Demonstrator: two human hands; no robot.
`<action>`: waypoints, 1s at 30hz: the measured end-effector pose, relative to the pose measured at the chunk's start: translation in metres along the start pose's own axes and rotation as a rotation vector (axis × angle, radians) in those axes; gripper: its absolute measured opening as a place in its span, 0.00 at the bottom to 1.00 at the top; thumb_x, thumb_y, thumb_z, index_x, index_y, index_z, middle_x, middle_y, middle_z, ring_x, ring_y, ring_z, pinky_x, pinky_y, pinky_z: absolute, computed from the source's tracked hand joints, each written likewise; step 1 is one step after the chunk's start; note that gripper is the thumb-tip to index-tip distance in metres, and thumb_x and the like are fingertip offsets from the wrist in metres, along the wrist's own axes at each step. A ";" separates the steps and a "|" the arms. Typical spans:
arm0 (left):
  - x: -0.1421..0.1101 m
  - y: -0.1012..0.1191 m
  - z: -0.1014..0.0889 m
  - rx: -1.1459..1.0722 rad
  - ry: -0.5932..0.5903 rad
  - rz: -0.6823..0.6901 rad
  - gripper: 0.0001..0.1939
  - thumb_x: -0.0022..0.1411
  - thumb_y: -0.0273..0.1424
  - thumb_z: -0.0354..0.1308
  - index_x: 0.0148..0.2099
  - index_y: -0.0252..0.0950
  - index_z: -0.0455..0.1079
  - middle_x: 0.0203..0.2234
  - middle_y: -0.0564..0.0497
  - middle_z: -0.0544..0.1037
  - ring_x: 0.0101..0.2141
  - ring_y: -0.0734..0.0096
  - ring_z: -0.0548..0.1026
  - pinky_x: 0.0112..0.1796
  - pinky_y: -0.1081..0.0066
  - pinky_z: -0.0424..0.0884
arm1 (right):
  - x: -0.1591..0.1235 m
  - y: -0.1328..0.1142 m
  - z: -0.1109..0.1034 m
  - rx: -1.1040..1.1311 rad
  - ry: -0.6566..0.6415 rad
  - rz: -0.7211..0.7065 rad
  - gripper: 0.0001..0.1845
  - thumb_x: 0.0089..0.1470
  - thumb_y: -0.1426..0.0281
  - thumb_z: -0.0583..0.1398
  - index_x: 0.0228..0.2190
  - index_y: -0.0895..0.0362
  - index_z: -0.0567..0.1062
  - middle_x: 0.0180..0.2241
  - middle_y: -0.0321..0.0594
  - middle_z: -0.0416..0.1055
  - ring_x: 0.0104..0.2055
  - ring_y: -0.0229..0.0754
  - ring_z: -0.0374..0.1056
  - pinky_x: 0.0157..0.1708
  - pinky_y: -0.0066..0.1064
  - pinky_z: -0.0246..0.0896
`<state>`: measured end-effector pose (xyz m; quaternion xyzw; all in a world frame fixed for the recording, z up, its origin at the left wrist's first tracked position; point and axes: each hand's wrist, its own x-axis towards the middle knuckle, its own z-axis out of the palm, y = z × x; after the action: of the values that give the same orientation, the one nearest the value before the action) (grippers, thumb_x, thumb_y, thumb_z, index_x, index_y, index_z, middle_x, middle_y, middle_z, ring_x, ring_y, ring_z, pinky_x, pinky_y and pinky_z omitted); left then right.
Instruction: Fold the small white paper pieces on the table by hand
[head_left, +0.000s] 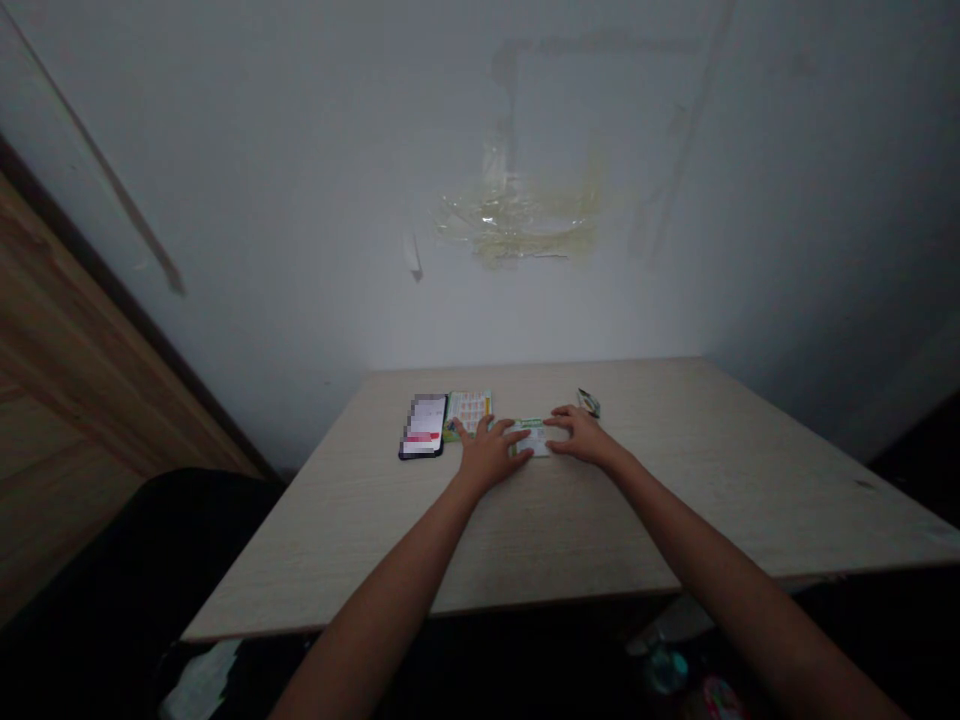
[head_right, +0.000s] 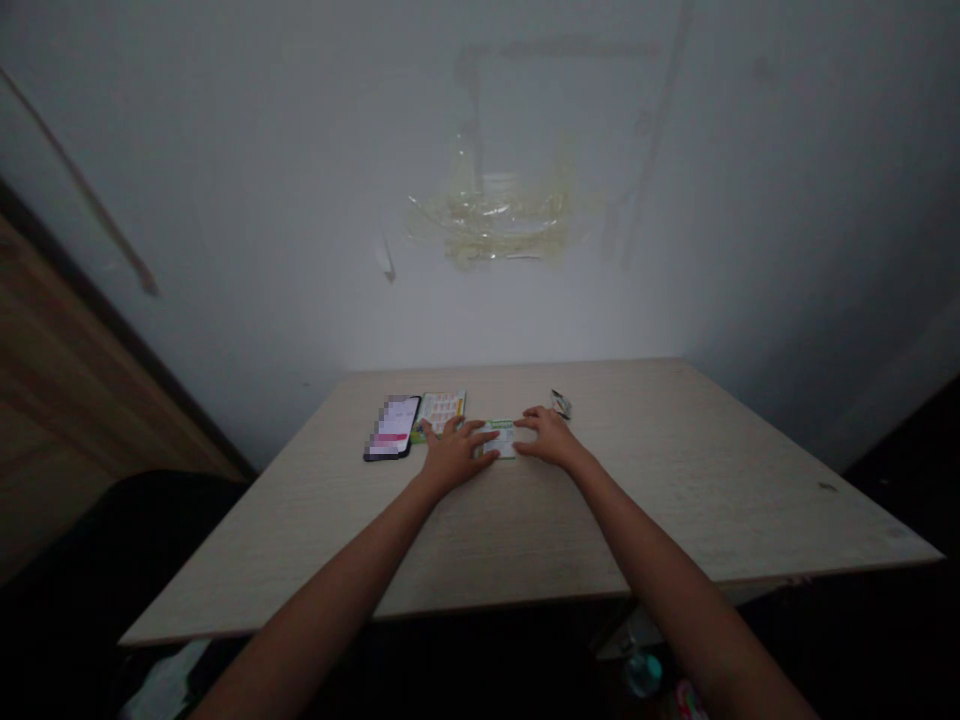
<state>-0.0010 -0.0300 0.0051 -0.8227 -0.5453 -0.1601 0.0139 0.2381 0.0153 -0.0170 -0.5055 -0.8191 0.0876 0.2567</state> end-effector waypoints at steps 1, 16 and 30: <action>0.000 0.000 0.000 -0.005 0.002 0.002 0.21 0.63 0.54 0.51 0.57 0.66 0.67 0.60 0.58 0.69 0.63 0.42 0.55 0.53 0.20 0.28 | 0.000 0.000 0.000 -0.005 -0.012 -0.004 0.27 0.47 0.61 0.68 0.50 0.53 0.78 0.54 0.50 0.67 0.57 0.53 0.63 0.60 0.46 0.55; -0.001 0.001 -0.002 -0.002 -0.004 -0.012 0.21 0.63 0.54 0.51 0.57 0.66 0.67 0.60 0.59 0.69 0.64 0.42 0.54 0.54 0.21 0.27 | -0.008 -0.005 -0.009 0.025 -0.087 -0.011 0.36 0.42 0.57 0.70 0.54 0.51 0.74 0.59 0.50 0.63 0.61 0.56 0.58 0.62 0.50 0.50; 0.000 0.001 -0.002 -0.003 -0.022 -0.012 0.22 0.63 0.54 0.51 0.58 0.66 0.66 0.61 0.58 0.68 0.63 0.42 0.54 0.54 0.21 0.28 | -0.008 0.004 -0.005 0.181 0.004 -0.059 0.12 0.52 0.65 0.66 0.40 0.51 0.82 0.53 0.46 0.70 0.56 0.48 0.65 0.60 0.46 0.54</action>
<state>-0.0009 -0.0310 0.0071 -0.8210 -0.5503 -0.1520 0.0054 0.2465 0.0094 -0.0164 -0.4559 -0.8219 0.1528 0.3053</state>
